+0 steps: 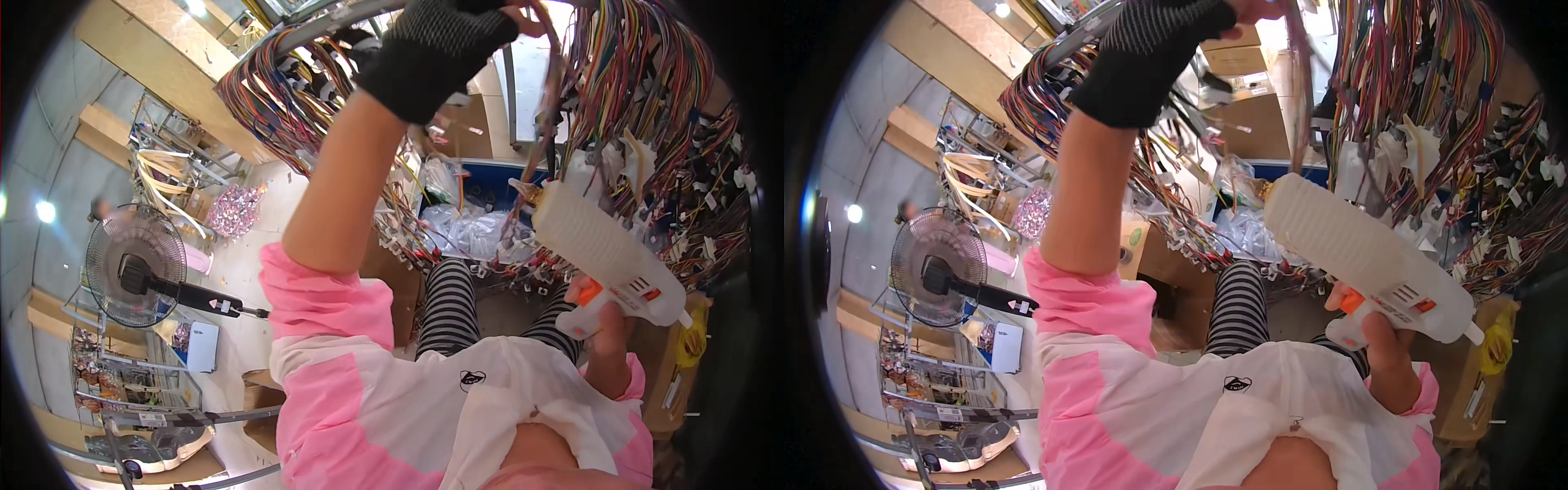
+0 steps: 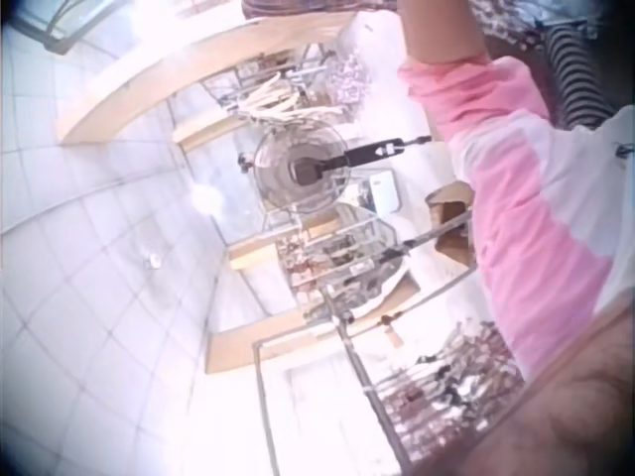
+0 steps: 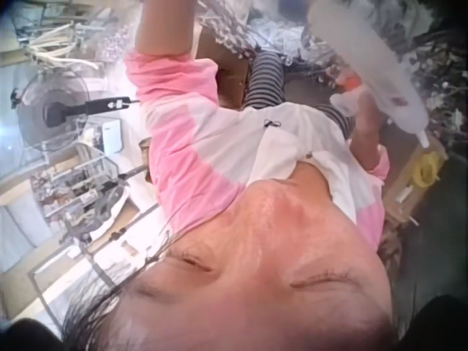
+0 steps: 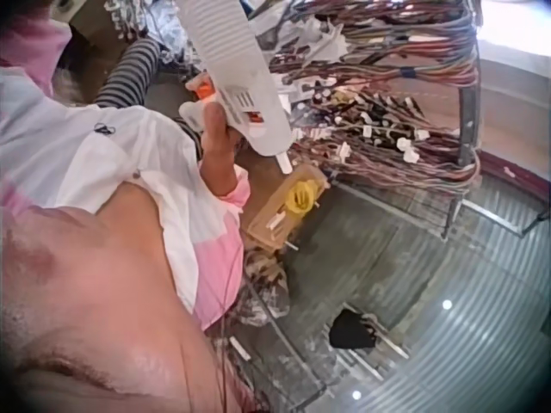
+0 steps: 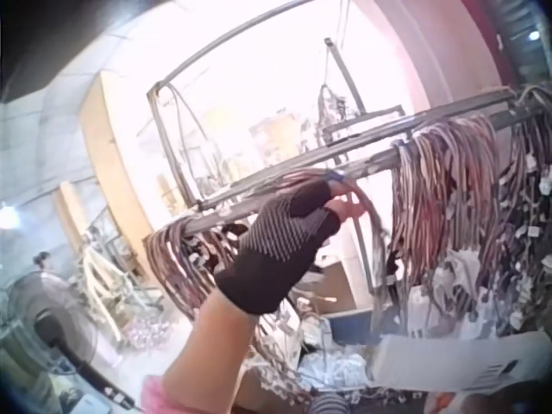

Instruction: Apply hot glue to connectors on a large wire harness assembly.

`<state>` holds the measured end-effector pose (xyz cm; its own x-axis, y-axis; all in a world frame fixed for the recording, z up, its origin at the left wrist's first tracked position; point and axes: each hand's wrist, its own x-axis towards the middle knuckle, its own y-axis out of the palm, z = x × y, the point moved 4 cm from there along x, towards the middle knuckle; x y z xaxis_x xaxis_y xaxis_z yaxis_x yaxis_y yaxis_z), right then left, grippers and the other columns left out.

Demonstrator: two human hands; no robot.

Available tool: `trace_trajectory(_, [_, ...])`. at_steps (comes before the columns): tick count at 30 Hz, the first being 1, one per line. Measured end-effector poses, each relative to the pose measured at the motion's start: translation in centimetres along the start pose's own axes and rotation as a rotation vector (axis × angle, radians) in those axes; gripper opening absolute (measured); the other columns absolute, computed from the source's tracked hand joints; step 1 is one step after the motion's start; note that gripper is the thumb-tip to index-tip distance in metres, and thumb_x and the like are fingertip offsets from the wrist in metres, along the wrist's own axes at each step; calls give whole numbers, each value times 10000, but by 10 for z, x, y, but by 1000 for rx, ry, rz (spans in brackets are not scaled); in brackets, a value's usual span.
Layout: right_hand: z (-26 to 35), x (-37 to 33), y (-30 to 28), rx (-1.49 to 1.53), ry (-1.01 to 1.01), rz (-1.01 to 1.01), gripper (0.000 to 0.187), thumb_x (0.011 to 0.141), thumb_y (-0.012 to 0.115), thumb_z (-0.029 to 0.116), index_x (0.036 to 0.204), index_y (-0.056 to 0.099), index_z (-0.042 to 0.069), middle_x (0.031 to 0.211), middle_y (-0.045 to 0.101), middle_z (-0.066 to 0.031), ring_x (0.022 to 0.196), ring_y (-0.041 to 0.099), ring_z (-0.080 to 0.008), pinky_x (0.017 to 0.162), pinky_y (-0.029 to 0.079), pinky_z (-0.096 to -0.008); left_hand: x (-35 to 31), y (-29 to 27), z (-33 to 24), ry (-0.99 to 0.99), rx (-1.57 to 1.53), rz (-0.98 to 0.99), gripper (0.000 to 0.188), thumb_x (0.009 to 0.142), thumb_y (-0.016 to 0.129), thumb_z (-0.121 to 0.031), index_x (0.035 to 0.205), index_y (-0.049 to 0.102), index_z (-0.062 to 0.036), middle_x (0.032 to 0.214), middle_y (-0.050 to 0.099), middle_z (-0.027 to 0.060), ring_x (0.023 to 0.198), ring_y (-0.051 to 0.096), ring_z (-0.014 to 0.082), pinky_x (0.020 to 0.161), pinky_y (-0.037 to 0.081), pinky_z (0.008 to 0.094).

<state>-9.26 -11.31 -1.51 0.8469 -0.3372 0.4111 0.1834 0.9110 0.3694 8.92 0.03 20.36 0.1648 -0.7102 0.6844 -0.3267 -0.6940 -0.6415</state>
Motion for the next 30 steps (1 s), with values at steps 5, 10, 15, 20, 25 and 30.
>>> trace_trajectory(5, [3, -7, -15, -110, 195, 126, 522, 742, 554, 396, 1040, 451, -20, 850, 506, -138, 661, 502, -202, 511, 419, -283, 26, 3, -10, -65, -442, 280, 309, 817, 556, -257, 1048, 573, -52, 1022, 579, 43, 915, 536, 127, 749, 446, 255])
trace_trajectory(10, [-3, -9, -9, -134, 52, -9, 499, 732, 553, 437, 931, 507, -18, 768, 522, -135, 656, 509, -200, 498, 409, -271, 25, -11, -3, -107, -437, 484, 322, 816, 542, -138, 1104, 530, 7, 990, 590, 80, 876, 557, 142, 751, 453, 266])
trace_trajectory(15, [4, -1, 0, -101, 80, -5, 512, 732, 556, 455, 925, 508, -17, 777, 520, -136, 657, 507, -193, 519, 411, -279, 4, -36, 17, -320, -404, 495, 330, 803, 542, -98, 1111, 522, 16, 970, 596, 86, 854, 564, 144, 746, 458, 267])
trace_trajectory(20, [-6, -4, -3, -64, 262, 46, 519, 735, 555, 460, 944, 496, -11, 765, 513, -135, 654, 502, -189, 552, 416, -287, -29, -95, 42, -471, -237, 152, 320, 746, 527, 10, 1066, 540, 23, 886, 611, 84, 771, 578, 141, 707, 469, 254])
trace_trajectory(25, [0, 3, 4, -74, 123, -85, 503, 748, 539, 448, 932, 486, -17, 761, 510, -133, 649, 506, -194, 577, 410, -280, -37, -143, 52, -422, 446, -187, 291, 713, 537, -19, 1001, 553, 10, 821, 574, 52, 732, 536, 105, 677, 443, 222])
trace_trajectory(30, [-10, 0, -7, -100, 117, 22, 506, 764, 525, 421, 1011, 466, -17, 765, 541, -117, 657, 513, -171, 586, 409, -274, -8, -101, 45, -488, 493, 171, 452, 751, 622, -169, 1157, 496, -15, 965, 578, 60, 816, 531, 115, 717, 446, 240])
